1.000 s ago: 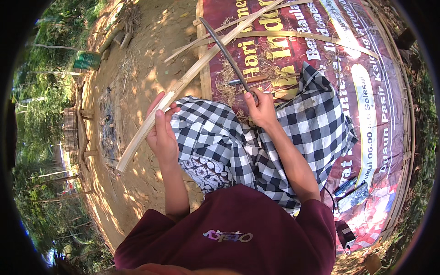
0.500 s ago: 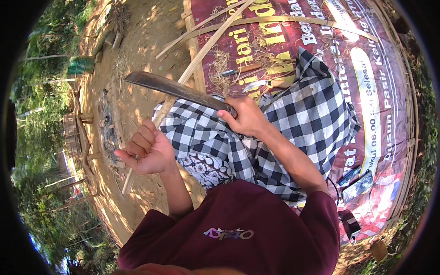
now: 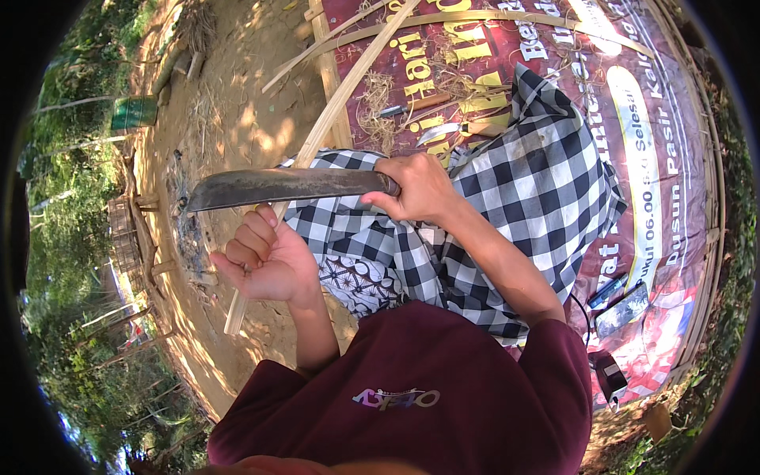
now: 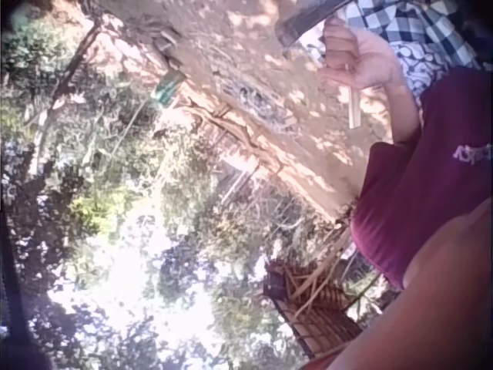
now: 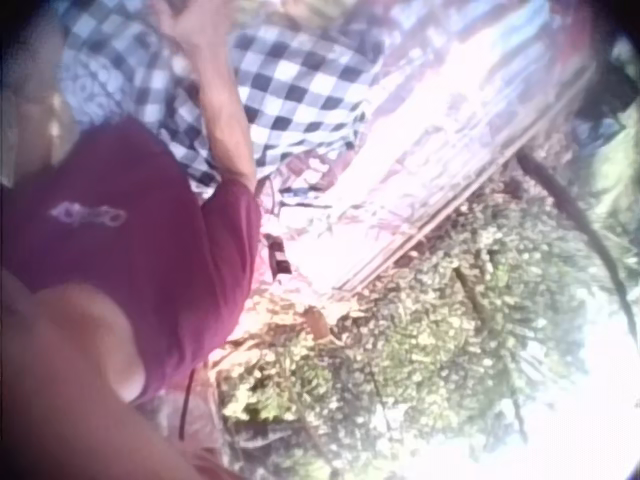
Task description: The person whittles and shaves down a thin strip of bamboo using a large blade, repeatedly scraping the surface to smooth it and thin it out.
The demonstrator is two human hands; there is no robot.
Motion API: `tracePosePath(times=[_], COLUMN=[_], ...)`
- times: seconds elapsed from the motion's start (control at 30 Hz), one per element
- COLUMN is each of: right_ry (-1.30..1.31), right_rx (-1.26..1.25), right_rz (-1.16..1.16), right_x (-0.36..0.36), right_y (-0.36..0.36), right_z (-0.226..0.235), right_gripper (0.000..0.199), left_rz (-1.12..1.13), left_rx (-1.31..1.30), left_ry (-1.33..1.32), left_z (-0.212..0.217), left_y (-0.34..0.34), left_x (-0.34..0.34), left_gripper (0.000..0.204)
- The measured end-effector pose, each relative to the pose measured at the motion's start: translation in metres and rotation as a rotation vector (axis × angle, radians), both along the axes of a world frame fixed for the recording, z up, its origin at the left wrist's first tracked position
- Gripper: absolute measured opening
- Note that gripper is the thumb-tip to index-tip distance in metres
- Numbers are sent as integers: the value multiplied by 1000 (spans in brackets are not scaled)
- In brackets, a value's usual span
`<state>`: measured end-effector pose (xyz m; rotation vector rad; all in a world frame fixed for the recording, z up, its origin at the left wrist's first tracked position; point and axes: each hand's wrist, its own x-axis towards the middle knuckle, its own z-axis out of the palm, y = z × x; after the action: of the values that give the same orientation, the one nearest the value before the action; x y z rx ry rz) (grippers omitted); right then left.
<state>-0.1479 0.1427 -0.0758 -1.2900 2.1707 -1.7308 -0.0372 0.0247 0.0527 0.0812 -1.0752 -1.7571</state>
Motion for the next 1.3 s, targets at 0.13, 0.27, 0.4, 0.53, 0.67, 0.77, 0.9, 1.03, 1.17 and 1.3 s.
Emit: tracePosePath(times=[0.13,0.27,0.4,0.53,0.67,0.77,0.9,1.03,1.17,1.3], right_ry=[1,16,-323,-197,-138,-457,-92,-296,-348,-115], right_rx=[10,1,107,55,57,109,22,129,125,115], right_rz=[-31,-15,-102,-54,-67,-190,-17,-78,-82,-1], right_x=[9,6,-9,-5,-7,-14,-8,-15,-20,-14], right_y=[-9,-2,2,7,6,4,6,8,9,6], right_z=[-2,0,-6,2,-1,-4,-5,-10,-4,-9], right_gripper=[50,49,46,47,48,49,48,49,49,48], left_rz=[37,-3,-34,-41,-36,-44,-22,-42,-49,-22], left_rx=[72,-3,-38,-152,-127,-91,-179,-134,-148,-164], left_ry=[6,6,13,0,-17,-4,-4,-30,5,-26], left_z=[-4,-5,-11,-16,-15,-15,-18,-16,-23,-24], left_y=[-8,-3,1,7,8,4,8,10,5,10], left_x=[-3,-2,0,4,1,5,3,7,7,9], left_gripper=[57,58,58,58,57,57,57,56,54,53])
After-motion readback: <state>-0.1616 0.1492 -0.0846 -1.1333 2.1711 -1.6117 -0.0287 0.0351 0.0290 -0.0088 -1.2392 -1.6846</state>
